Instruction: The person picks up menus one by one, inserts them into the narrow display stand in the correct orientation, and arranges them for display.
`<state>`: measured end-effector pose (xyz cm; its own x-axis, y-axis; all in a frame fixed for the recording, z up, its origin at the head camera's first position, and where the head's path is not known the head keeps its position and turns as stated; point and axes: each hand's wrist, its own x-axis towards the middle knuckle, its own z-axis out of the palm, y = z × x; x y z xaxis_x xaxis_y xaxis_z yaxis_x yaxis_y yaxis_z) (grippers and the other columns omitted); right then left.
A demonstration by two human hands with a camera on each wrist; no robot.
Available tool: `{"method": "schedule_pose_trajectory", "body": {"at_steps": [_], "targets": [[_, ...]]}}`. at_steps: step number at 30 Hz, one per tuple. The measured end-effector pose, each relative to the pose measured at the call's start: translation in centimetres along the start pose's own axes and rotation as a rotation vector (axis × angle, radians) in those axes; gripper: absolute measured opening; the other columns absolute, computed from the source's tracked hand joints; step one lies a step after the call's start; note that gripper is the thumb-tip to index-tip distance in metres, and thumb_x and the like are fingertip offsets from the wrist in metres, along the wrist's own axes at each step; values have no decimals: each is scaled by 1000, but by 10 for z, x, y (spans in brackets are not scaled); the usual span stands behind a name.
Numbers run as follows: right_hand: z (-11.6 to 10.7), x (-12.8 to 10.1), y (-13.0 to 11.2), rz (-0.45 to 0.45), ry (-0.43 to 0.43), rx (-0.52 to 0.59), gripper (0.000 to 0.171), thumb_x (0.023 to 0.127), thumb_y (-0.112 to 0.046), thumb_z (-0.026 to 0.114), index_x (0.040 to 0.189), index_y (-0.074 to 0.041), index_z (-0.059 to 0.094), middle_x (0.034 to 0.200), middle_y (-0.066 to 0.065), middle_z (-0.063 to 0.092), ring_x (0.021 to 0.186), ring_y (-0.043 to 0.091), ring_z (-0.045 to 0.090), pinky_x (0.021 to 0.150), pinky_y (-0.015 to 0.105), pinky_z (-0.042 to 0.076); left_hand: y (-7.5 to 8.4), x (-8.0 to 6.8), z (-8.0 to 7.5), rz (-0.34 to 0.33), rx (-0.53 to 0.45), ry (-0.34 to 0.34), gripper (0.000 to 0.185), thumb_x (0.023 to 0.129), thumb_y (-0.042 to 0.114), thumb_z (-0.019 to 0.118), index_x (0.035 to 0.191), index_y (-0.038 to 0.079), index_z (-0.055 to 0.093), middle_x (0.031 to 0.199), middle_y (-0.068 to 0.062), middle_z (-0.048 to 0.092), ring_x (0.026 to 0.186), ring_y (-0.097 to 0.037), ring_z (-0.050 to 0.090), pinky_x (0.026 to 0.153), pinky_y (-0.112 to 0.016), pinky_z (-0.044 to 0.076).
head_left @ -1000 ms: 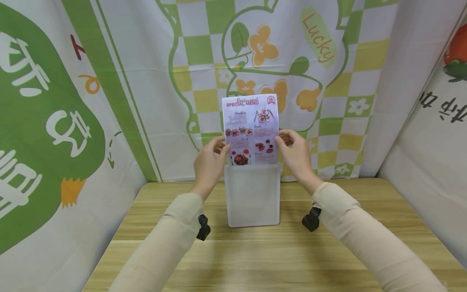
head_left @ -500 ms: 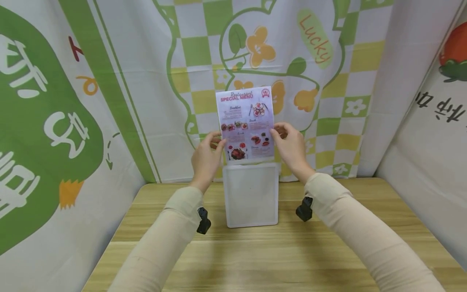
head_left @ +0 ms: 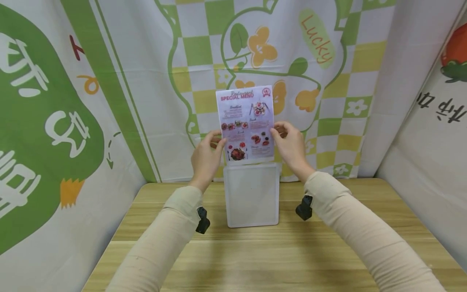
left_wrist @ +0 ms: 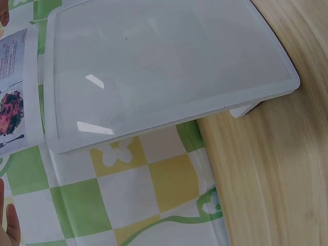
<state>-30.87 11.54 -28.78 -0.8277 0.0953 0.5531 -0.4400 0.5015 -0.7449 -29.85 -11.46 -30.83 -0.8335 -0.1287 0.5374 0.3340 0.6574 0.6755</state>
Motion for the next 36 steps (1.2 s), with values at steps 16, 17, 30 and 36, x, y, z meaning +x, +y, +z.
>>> {"method": "schedule_pose_trajectory", "body": {"at_steps": [16, 17, 30, 36], "targets": [[2, -2, 5, 8, -17, -16, 23, 98, -16, 63, 114, 0, 66, 102, 16, 70, 87, 27, 62, 78, 37, 49, -3, -4, 3, 7, 4, -3, 32, 98, 32, 64, 126, 17, 64, 105, -2, 72, 88, -19, 64, 68, -36, 48], [2, -2, 5, 9, -19, -17, 23, 98, -17, 63, 114, 0, 66, 102, 16, 70, 87, 27, 62, 78, 37, 49, -4, -4, 4, 7, 3, -4, 32, 98, 32, 64, 125, 17, 64, 105, -2, 72, 88, -19, 64, 68, -36, 48], [5, -13, 17, 57, -61, -30, 23, 99, -21, 62, 112, -3, 66, 103, 13, 69, 90, 25, 62, 81, 38, 50, -15, -14, 10, -11, 15, -41, 32, 97, 33, 64, 125, 18, 64, 106, 0, 73, 87, -18, 65, 67, -35, 48], [7, -20, 24, 56, -59, -60, 21, 99, -21, 63, 108, -2, 66, 101, 13, 69, 89, 26, 62, 80, 38, 49, -21, -19, 13, -31, 19, -64, 32, 97, 34, 65, 124, 18, 64, 105, 1, 73, 88, -17, 65, 71, -37, 48]]}}
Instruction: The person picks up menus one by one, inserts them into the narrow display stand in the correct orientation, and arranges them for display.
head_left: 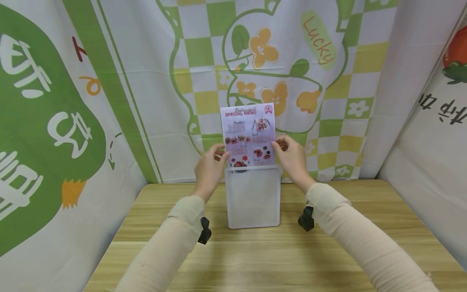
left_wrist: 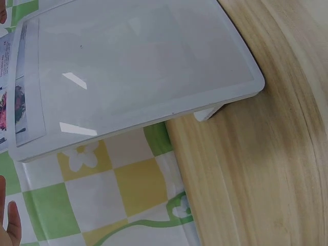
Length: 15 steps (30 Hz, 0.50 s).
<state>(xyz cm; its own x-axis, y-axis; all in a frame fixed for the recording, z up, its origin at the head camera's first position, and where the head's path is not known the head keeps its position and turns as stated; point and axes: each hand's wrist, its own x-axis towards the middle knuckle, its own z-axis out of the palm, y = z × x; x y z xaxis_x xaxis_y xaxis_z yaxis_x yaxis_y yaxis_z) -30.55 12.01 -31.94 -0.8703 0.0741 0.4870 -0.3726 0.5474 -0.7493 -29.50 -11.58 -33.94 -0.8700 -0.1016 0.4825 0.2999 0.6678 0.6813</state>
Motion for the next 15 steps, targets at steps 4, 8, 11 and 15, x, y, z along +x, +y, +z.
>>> {"method": "schedule_pose_trajectory", "body": {"at_steps": [4, 8, 11, 15], "targets": [[2, -4, 5, 11, -9, 4, 21, 99, -20, 63, 108, -1, 66, 100, 14, 69, 89, 26, 62, 80, 37, 49, -4, -3, 4, -9, 4, -10, 31, 97, 33, 65, 123, 17, 65, 103, 2, 73, 87, -17, 66, 71, -37, 48], [4, -8, 11, 17, -22, 20, 20, 98, -18, 64, 108, -1, 66, 99, 14, 69, 88, 25, 61, 79, 35, 49, -8, -5, 6, -26, 1, -21, 30, 96, 33, 65, 122, 18, 66, 103, 2, 73, 87, -17, 66, 71, -36, 49], [6, -11, 15, 11, -28, 23, 20, 98, -18, 64, 107, -1, 67, 98, 14, 69, 87, 25, 61, 78, 35, 49, -9, -4, 8, -37, 5, -16, 30, 96, 34, 66, 121, 19, 66, 104, 3, 73, 87, -16, 66, 71, -36, 49], [8, -15, 20, 4, -30, 12, 19, 98, -18, 64, 107, 0, 67, 97, 14, 68, 86, 25, 61, 76, 35, 49, -7, -2, 8, -43, -2, -3, 30, 96, 36, 66, 119, 17, 67, 103, 2, 73, 88, -17, 66, 72, -37, 48]]}}
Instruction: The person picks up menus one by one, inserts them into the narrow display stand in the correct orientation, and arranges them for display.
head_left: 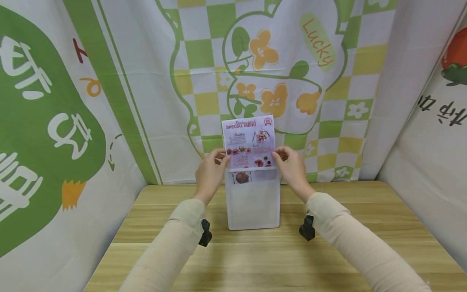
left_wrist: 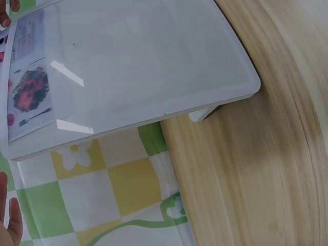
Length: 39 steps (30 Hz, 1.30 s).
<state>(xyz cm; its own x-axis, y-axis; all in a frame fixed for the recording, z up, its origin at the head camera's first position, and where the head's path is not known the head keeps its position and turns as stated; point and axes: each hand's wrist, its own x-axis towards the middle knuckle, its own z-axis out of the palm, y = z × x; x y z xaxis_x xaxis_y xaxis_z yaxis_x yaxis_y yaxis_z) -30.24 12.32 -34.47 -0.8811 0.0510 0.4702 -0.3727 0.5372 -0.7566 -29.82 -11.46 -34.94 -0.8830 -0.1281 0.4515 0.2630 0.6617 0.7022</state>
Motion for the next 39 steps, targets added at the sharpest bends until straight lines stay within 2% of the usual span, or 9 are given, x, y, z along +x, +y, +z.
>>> {"method": "schedule_pose_trajectory", "body": {"at_steps": [7, 13, 19, 23, 30, 39], "targets": [[4, -6, 6, -21, 3, 20, 19, 96, -14, 66, 105, 3, 67, 95, 16, 68, 85, 27, 61, 75, 34, 48, 4, 1, 0, -7, -15, 10, 29, 96, 37, 65, 113, 14, 67, 100, 0, 72, 86, -18, 65, 74, -37, 46], [3, -6, 7, -20, -1, 38, 21, 97, -14, 64, 111, 2, 65, 98, 17, 68, 88, 28, 59, 78, 35, 46, 2, -3, 4, 0, -11, 12, 26, 95, 35, 67, 108, 13, 68, 99, 0, 72, 85, -18, 64, 73, -37, 47], [-1, -3, 2, -17, -18, 55, 23, 99, -16, 62, 115, 0, 64, 102, 15, 67, 91, 26, 58, 79, 35, 47, -3, -9, 6, -10, -10, 7, 24, 94, 33, 68, 107, 13, 69, 98, -1, 72, 86, -18, 65, 73, -38, 47], [-3, 1, -3, -39, -1, 90, 22, 98, -14, 63, 114, 1, 64, 102, 15, 68, 91, 26, 59, 81, 35, 47, -7, -11, 8, -4, -9, 10, 24, 94, 34, 68, 108, 14, 69, 98, 0, 72, 86, -18, 64, 72, -37, 46], [-5, 6, -11, -65, 13, 87, 21, 97, -14, 65, 112, 1, 64, 102, 15, 68, 91, 26, 60, 82, 36, 48, -9, -14, 7, 6, -8, 9, 22, 94, 33, 69, 106, 14, 69, 99, 0, 73, 86, -19, 64, 73, -38, 46], [-5, 5, -9, -67, 22, 87, 19, 96, -12, 66, 110, 2, 64, 100, 16, 67, 90, 27, 60, 80, 35, 47, -6, -11, 3, 25, 7, 6, 30, 96, 36, 66, 118, 15, 67, 102, 2, 72, 89, -17, 65, 71, -37, 47]]}}
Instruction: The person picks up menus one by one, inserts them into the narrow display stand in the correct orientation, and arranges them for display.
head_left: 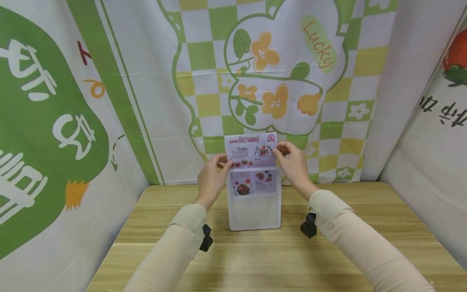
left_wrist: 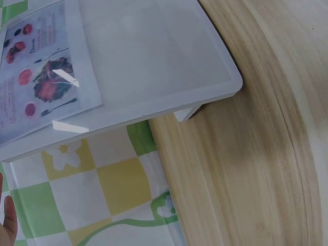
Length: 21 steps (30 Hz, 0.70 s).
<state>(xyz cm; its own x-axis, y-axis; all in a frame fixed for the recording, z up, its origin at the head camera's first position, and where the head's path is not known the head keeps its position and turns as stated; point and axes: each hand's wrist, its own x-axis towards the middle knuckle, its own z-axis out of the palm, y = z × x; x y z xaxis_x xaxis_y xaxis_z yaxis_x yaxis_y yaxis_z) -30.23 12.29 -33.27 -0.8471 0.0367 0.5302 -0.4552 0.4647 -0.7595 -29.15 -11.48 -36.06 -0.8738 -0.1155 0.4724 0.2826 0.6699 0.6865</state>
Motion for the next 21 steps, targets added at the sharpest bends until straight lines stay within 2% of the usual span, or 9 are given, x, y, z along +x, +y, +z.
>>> {"method": "schedule_pose_trajectory", "body": {"at_steps": [6, 14, 21], "targets": [[0, -4, 3, -11, 0, -6, 19, 94, -9, 68, 107, 4, 65, 98, 18, 68, 88, 29, 61, 81, 38, 49, 5, 5, -4, 3, -15, 4, 31, 95, 35, 66, 120, 15, 66, 102, 2, 72, 89, -17, 65, 73, -36, 47], [3, -9, 9, -11, -34, -36, 18, 95, -11, 68, 107, 2, 65, 98, 15, 68, 88, 27, 60, 78, 36, 49, 16, 8, -5, 25, -13, 62, 30, 95, 35, 66, 116, 13, 66, 100, -2, 71, 85, -19, 64, 70, -38, 46], [2, -7, 5, -8, -50, -39, 22, 96, -13, 66, 113, 1, 63, 100, 14, 67, 91, 26, 60, 78, 36, 48, 16, 6, -3, 22, -6, 66, 29, 96, 35, 66, 114, 12, 66, 96, -3, 70, 83, -19, 63, 69, -38, 46]]}}
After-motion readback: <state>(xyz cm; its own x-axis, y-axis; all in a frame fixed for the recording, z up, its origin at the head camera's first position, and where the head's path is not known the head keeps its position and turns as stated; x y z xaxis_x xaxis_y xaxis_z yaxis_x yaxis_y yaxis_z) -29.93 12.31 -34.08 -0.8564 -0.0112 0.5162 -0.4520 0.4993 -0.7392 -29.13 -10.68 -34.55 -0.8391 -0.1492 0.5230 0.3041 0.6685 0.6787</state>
